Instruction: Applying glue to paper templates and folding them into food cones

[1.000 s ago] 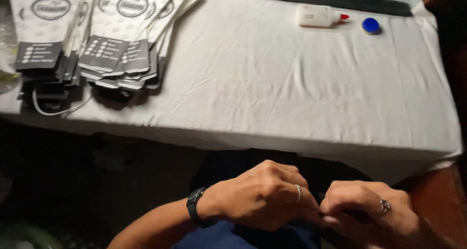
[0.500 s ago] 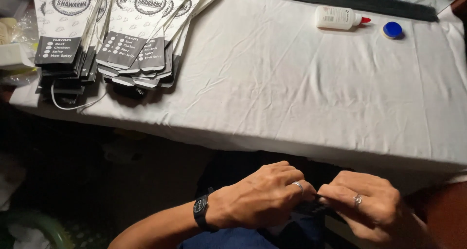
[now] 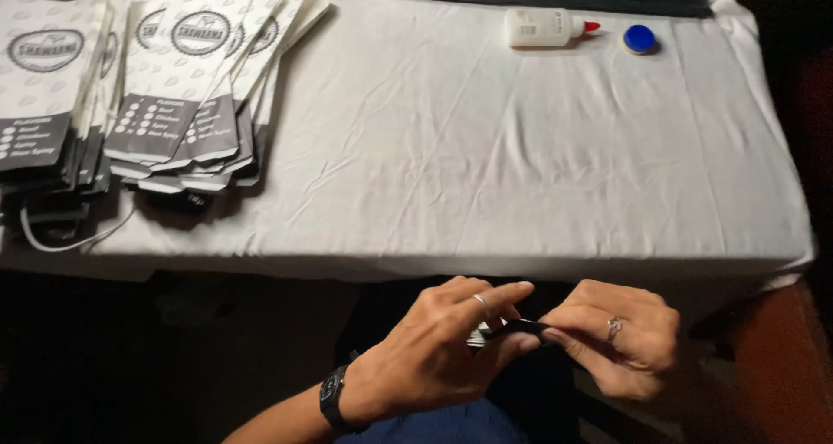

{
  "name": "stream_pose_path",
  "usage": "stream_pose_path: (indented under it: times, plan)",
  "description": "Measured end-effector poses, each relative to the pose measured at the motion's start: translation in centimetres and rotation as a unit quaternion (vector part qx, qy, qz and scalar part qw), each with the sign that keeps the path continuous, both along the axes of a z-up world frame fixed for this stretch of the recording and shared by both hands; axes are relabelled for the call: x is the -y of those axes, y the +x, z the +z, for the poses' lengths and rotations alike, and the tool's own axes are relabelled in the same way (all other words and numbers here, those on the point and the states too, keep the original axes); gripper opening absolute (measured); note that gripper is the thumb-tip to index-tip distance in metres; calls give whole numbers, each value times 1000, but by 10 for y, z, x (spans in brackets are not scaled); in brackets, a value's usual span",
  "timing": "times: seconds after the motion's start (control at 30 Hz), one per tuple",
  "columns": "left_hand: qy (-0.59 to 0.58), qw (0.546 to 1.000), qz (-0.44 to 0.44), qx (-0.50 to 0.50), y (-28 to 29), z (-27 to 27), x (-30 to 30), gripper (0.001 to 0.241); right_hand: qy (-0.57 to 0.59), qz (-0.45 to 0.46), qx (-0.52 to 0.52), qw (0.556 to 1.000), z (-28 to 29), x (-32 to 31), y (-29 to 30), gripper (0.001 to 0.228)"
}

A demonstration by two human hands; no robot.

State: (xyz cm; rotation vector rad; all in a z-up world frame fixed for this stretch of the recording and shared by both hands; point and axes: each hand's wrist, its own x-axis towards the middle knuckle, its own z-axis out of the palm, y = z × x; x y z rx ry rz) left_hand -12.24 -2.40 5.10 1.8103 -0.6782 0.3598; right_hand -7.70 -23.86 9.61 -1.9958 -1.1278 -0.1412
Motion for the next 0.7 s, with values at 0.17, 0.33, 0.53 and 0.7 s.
stream_pose_path:
  times: [0.17, 0.33, 0.53, 0.7]
  plan:
    - [54, 997, -11, 59, 8, -9, 8, 4, -8, -17, -7, 1000, 4, -1, -2, 4]
    - [10, 999, -40, 5, 11, 2, -17, 18, -50, -19, 11, 999, -6, 33, 8, 14]
    - [67, 997, 23, 29, 16, -5, 2, 5, -37, -42, 18, 998, -9, 13, 10, 33]
    - [24, 997, -64, -39, 14, -5, -2, 31, -3, -3, -86, 996, -5, 9, 10, 6]
